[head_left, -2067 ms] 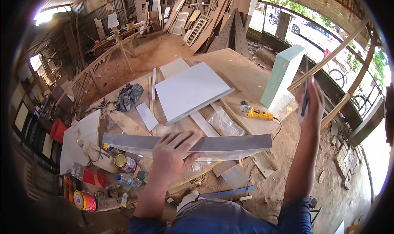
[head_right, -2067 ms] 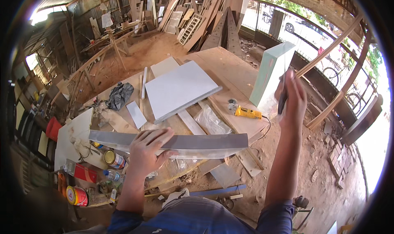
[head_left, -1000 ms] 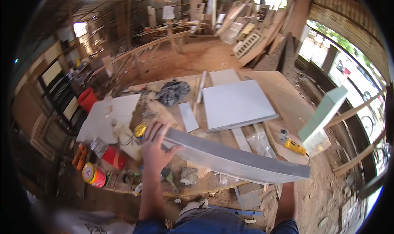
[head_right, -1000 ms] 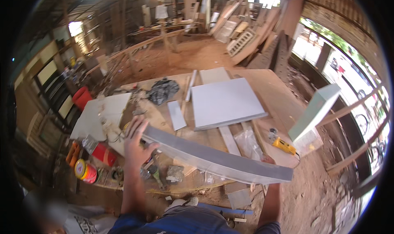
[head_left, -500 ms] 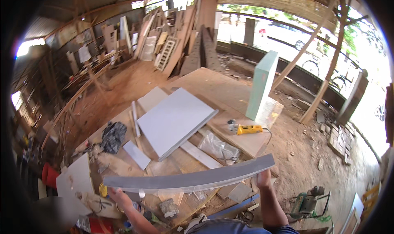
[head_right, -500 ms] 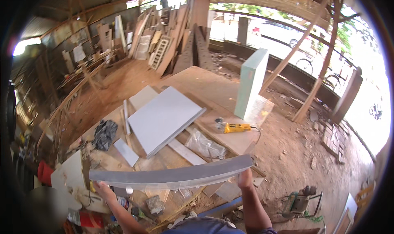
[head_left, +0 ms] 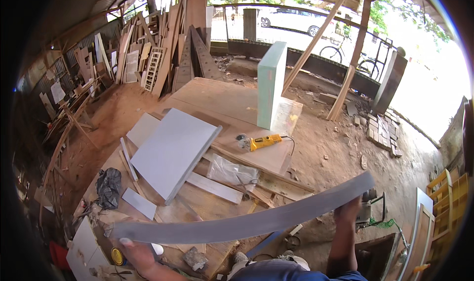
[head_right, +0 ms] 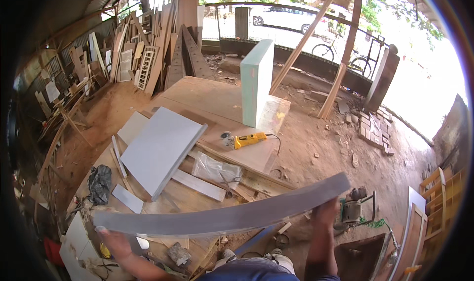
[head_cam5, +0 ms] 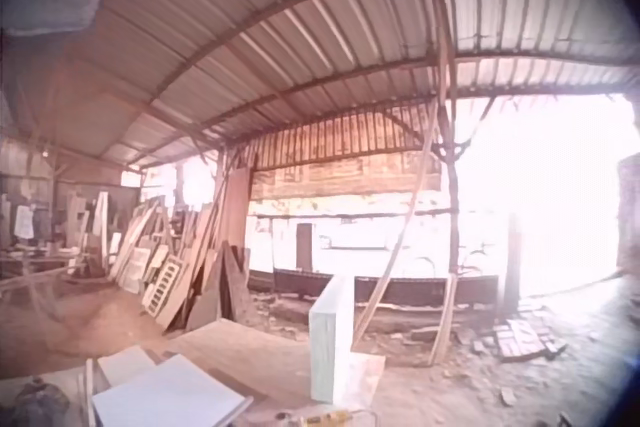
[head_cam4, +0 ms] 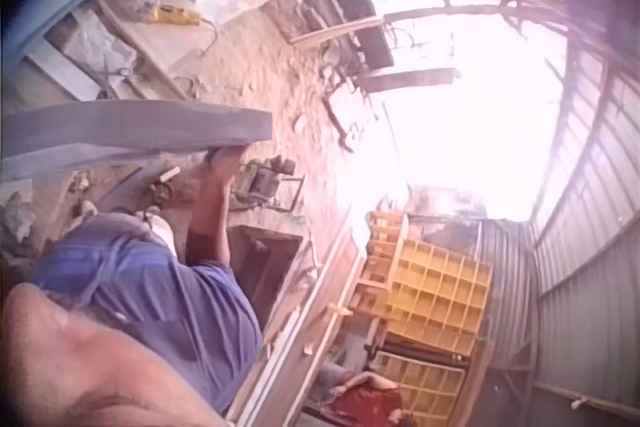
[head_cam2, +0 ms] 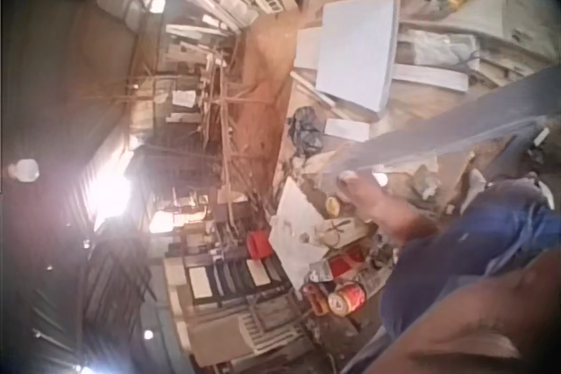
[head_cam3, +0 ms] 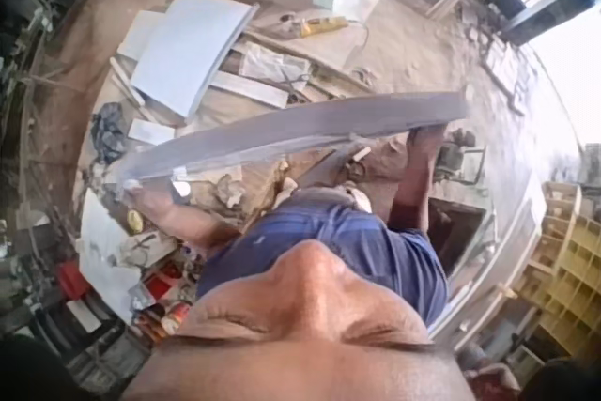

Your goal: The person applies a strip of edging material to the side of a white rectangular panel, using a pair of scissors to trim the excess material at the ends and then pressing the strip firmly by hand.

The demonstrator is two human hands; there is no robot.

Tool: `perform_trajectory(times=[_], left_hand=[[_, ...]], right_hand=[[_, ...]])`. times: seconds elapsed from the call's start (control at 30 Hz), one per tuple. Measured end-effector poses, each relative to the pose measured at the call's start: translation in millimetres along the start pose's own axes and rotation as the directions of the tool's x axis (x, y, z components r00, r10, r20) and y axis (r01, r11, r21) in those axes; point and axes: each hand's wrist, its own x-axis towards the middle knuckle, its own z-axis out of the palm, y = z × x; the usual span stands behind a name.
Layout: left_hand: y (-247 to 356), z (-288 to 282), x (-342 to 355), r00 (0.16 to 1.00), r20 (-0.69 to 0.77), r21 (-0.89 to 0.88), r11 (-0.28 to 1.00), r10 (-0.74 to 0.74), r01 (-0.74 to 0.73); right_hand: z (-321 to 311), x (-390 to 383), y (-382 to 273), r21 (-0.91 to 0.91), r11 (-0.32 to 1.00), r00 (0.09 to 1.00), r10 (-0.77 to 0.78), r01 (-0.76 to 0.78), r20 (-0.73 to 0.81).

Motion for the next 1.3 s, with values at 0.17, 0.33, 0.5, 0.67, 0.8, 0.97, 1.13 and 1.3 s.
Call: perform_trajectory(times=[0.17,0.33,0.5,0.67,0.8,0.97,1.13,1.3], left_hand=[[37.3,123.5,-61.7,0.945,0.326,-0.183,0.981,-0.006,0.069],[86.0,245.7,-157.7,0.737,0.655,-0.179,0.915,-0.165,0.363],[69.8,349.6,-270.8,0.657,0.733,-0.232,0.845,-0.174,0.482],[41.3,452.3,-344.9,0.530,0.811,-0.147,0.789,-0.248,0.596],[26.2,518.5,-363.5,0.496,0.818,-0.151,0.725,-0.291,0.672],[31.0,577.5,-354.7,0.520,0.814,-0.192,0.725,-0.259,0.662],[20.5,626.4,-326.0,0.471,0.861,-0.138,0.805,-0.191,0.577],[21.0,680.4,-312.8,0.586,0.806,-0.305,0.784,-0.091,0.541]], right_hand=[[-90.7,50.4,-99.9,-0.015,0.991,0.897,-0.128,0.134,-0.423],[-196.2,95.6,-198.8,-0.180,0.903,0.748,-0.424,0.389,-0.511],[-269.1,137.8,-287.4,-0.231,0.889,0.683,-0.452,0.395,-0.573],[-336.2,184.8,-335.8,-0.397,0.835,0.647,-0.548,0.382,-0.530],[-357.5,228.6,-347.0,-0.511,0.792,0.637,-0.589,0.334,-0.497],[-368.5,273.4,-348.5,-0.526,0.751,0.693,-0.622,0.398,-0.364],[-376.2,351.7,-330.3,-0.544,0.782,0.662,-0.584,0.304,-0.470],[-373.2,442.7,-310.7,-0.456,0.845,0.661,-0.513,0.278,-0.547]])
